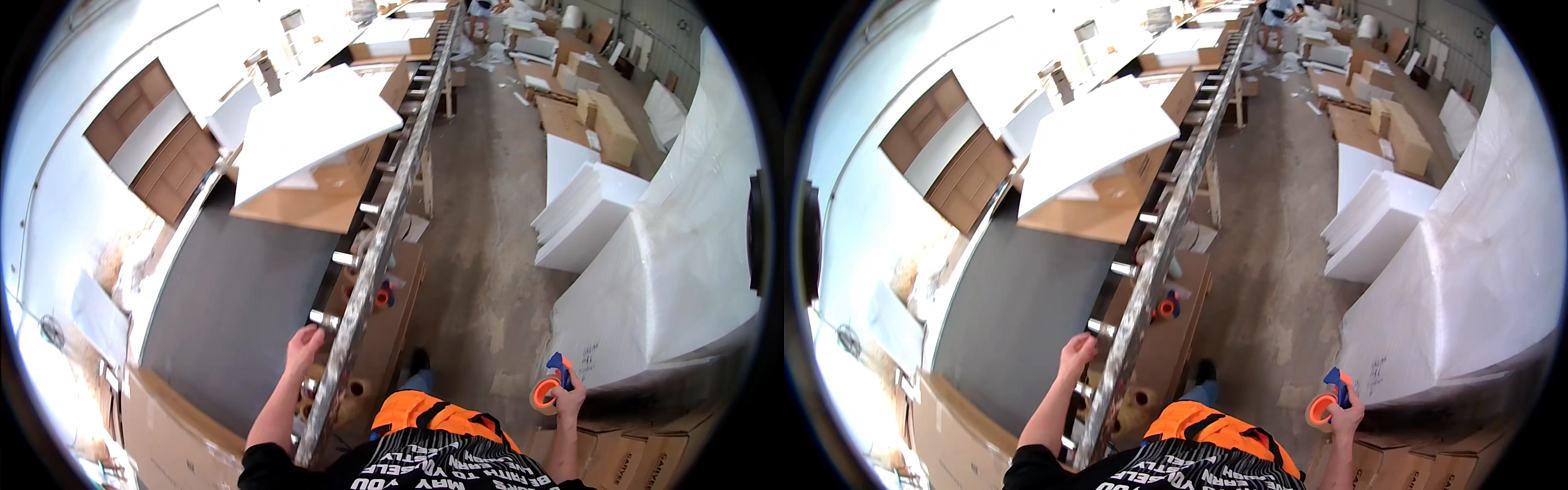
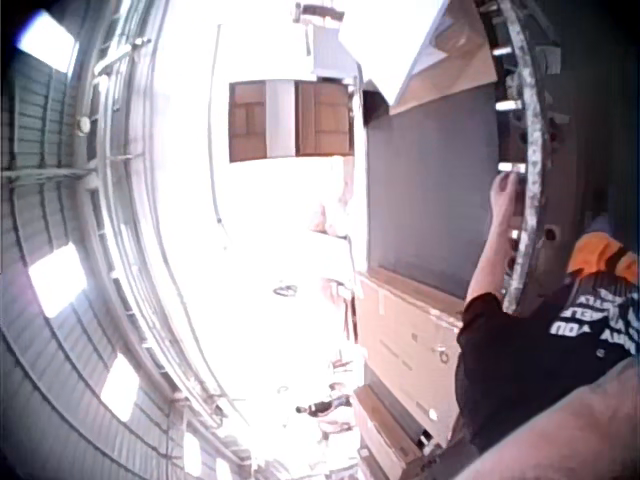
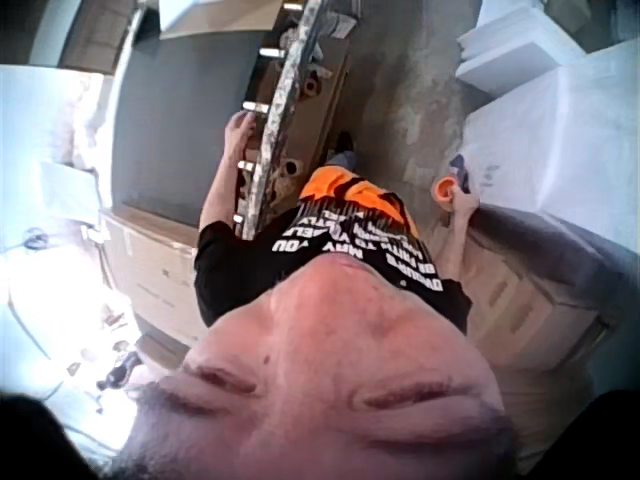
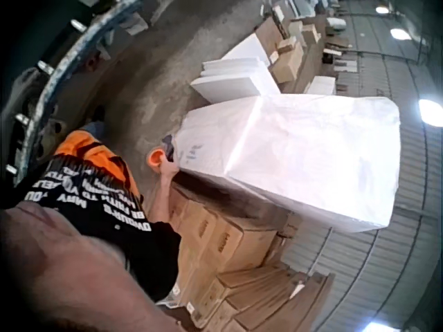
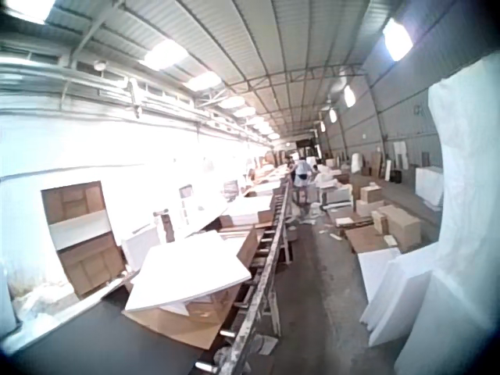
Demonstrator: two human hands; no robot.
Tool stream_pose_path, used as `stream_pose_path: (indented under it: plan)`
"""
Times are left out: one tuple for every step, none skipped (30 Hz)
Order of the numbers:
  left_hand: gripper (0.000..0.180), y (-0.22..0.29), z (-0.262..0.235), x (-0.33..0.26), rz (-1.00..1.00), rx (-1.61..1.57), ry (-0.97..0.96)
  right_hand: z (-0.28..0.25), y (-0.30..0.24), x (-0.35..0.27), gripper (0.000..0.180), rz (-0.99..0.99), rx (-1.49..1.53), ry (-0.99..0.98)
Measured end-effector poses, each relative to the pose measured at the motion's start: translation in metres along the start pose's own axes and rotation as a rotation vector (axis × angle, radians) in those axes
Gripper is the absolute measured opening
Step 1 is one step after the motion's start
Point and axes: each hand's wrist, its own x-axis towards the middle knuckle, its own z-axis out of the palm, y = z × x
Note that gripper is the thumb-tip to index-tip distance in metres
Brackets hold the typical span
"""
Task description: The person places foam boards and furniture components into a large cardboard box on a conveyor belt, folds the flaps, and applies tape using a handheld tape dispenser to seal the package.
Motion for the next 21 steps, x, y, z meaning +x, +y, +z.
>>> stream_pose_path:
  plan:
    - [0.059, 0.027, 0.028, 0.037, -0.097, -0.3, -0.047, 0.006, -0.014, 0.01, 0.067, 0.042, 0.028, 0.002]
    - [0.071, 0.06, 0.053, 0.073, -0.206, -0.587, -0.092, 0.014, -0.023, 0.016, 0.067, 0.09, 0.059, -0.003]
    - [0.078, 0.081, 0.075, 0.114, -0.205, -0.724, -0.112, 0.025, -0.014, 0.03, 0.065, 0.041, 0.057, 0.036]
    - [0.086, 0.1, 0.095, 0.157, -0.197, -0.876, -0.119, 0.037, -0.029, 0.045, 0.064, -0.086, 0.01, 0.051]
    - [0.089, 0.122, 0.117, 0.192, -0.171, -0.943, -0.121, 0.048, -0.049, 0.053, 0.063, -0.203, -0.048, 0.066]
    - [0.092, 0.142, 0.137, 0.225, -0.156, -1.006, -0.124, 0.056, -0.068, 0.058, 0.063, -0.31, -0.113, 0.08]
    - [0.091, 0.16, 0.153, 0.258, -0.15, -1.061, -0.099, 0.064, -0.089, 0.066, 0.06, -0.318, -0.083, 0.046]
    - [0.09, 0.177, 0.169, 0.289, -0.144, -1.112, -0.074, 0.071, -0.092, 0.078, 0.06, -0.321, -0.11, 0.045]
    - [0.089, 0.187, 0.183, 0.317, -0.139, -1.164, -0.047, 0.077, -0.088, 0.09, 0.061, -0.325, -0.138, 0.042]
    - [0.076, 0.194, 0.192, 0.344, -0.134, -1.22, -0.019, 0.083, -0.09, 0.103, 0.061, -0.336, -0.165, 0.039]
    - [0.064, 0.2, 0.196, 0.368, -0.126, -1.278, 0.014, 0.088, -0.094, 0.116, 0.062, -0.251, -0.147, 0.016]
    - [0.053, 0.201, 0.201, 0.389, -0.126, -1.332, 0.057, 0.098, -0.096, 0.131, 0.063, -0.233, -0.158, 0.006]
    - [0.044, 0.215, 0.206, 0.385, -0.113, -1.34, 0.214, 0.102, -0.098, 0.147, 0.063, -0.219, -0.177, -0.001]
    - [0.04, 0.191, 0.201, 0.413, -0.083, -1.313, 0.194, 0.106, -0.098, 0.162, 0.064, -0.208, -0.194, -0.014]
    - [0.038, 0.199, 0.213, 0.407, -0.117, -1.27, 0.236, 0.112, -0.074, 0.188, 0.066, -0.17, -0.136, -0.002]
    - [0.036, 0.212, 0.216, 0.388, -0.149, -1.224, 0.293, 0.115, -0.075, 0.217, 0.066, -0.165, -0.185, -0.038]
    - [0.036, 0.217, 0.205, 0.377, -0.153, -1.262, 0.313, 0.127, -0.086, 0.241, 0.067, -0.154, -0.221, -0.103]
    - [0.037, 0.217, 0.199, 0.372, -0.16, -1.298, 0.332, 0.137, -0.093, 0.263, 0.067, -0.138, -0.261, -0.167]
    - [0.045, 0.216, 0.198, 0.372, -0.133, -1.325, 0.323, 0.144, -0.102, 0.292, 0.068, -0.158, -0.269, -0.205]
    - [0.06, 0.21, 0.195, 0.377, -0.18, -1.38, 0.352, 0.16, -0.096, 0.32, 0.067, -0.132, -0.177, -0.186]
    - [0.066, 0.219, 0.201, 0.378, -0.198, -1.424, 0.313, 0.172, -0.102, 0.351, 0.066, -0.115, -0.23, -0.198]
